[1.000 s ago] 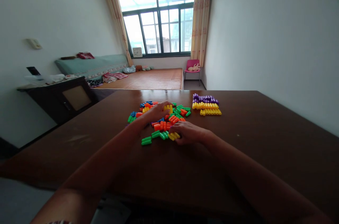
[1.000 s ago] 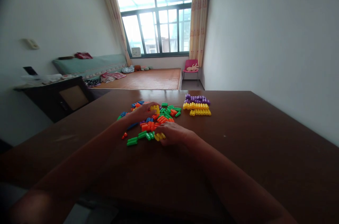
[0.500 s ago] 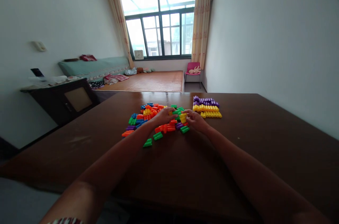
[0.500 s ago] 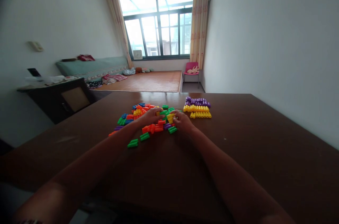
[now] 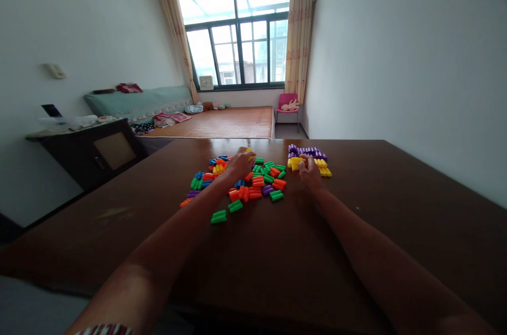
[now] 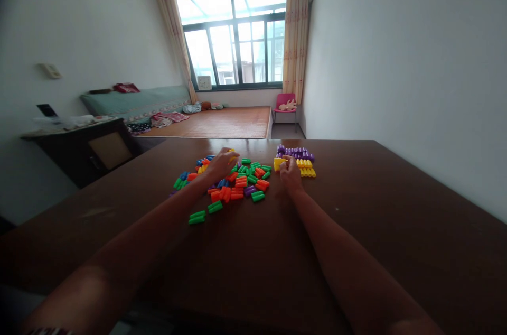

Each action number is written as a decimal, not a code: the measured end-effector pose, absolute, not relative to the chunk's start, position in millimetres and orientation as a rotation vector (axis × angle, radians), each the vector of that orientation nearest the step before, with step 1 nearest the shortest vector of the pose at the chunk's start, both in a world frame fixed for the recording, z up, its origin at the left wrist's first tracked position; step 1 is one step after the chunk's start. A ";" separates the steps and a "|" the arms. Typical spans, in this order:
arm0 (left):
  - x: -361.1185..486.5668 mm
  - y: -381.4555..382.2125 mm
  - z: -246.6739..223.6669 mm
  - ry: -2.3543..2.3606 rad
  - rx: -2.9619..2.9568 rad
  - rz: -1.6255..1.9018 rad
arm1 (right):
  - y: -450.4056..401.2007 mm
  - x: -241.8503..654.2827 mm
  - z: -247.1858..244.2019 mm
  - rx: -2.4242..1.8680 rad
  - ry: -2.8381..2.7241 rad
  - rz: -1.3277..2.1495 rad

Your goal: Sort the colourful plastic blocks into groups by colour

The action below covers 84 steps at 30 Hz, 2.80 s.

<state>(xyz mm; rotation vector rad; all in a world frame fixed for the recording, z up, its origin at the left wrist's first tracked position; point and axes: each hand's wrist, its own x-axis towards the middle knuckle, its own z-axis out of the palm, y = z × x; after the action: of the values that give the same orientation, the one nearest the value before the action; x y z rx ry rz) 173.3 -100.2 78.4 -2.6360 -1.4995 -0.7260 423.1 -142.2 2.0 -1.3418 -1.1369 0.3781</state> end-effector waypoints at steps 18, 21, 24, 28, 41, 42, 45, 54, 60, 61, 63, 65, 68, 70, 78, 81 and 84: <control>238.2 -103.1 24.0 -1.068 -2.814 -0.231 | -143.5 434.1 2.6 -1.330 -1.064 0.447; 216.9 -96.7 25.6 -1.174 -2.807 -0.310 | -144.1 433.3 2.0 -1.338 -1.099 0.464; 199.7 -89.8 28.1 -1.287 -2.770 -0.399 | -144.5 433.7 1.7 -1.352 -1.118 0.454; 196.6 -82.3 35.1 -1.322 -2.700 -0.408 | -145.5 433.5 2.3 -1.370 -1.121 0.409; 250.0 -69.6 33.8 -1.245 -2.754 -0.291 | -146.1 442.1 1.8 -1.489 -1.257 0.243; 246.2 -67.7 33.8 -1.267 -2.744 -0.302 | -146.3 441.5 2.3 -1.518 -1.295 0.221; 242.0 -65.4 31.2 -1.323 -2.835 -0.437 | -149.5 434.6 4.1 -1.594 -1.557 0.203; 251.4 -76.3 13.3 -1.227 -3.129 -0.539 | -163.0 433.5 14.7 -1.662 -1.923 -0.050; 245.9 -75.6 17.2 -1.203 -3.109 -0.415 | -165.6 438.7 15.3 -1.687 -2.138 -0.053; 247.2 -75.4 17.2 -1.205 -3.109 -0.427 | -165.3 438.6 14.2 -1.683 -2.137 -0.064; 251.6 -75.3 16.9 -1.255 -3.084 -0.486 | -164.4 438.4 12.1 -1.703 -2.090 -0.088; 257.0 -75.5 16.2 -1.335 -3.044 -0.564 | -163.4 438.5 10.4 -1.724 -2.035 -0.118; 263.5 -74.8 15.0 -1.400 -3.027 -0.651 | -161.9 439.3 8.5 -1.728 -2.003 -0.166; 265.7 -73.7 13.8 -1.419 -3.040 -0.683 | -161.0 440.4 7.6 -1.754 -1.986 -0.184; 267.4 -79.2 6.6 -1.473 -3.003 -0.781 | -158.9 446.2 5.4 -1.850 -1.922 -0.240; 270.7 -82.4 3.9 -1.493 -2.931 -0.793 | -158.7 447.4 4.4 -1.848 -1.922 -0.241; 272.8 -82.2 3.8 -1.450 -3.003 -0.784 | -158.5 448.0 3.8 -1.849 -1.905 -0.237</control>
<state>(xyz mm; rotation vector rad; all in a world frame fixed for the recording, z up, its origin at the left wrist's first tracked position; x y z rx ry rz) 272.8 -82.2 3.8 -3.0028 -1.4499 -0.7837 448.0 -158.5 3.8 -1.8490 -1.9047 -0.2374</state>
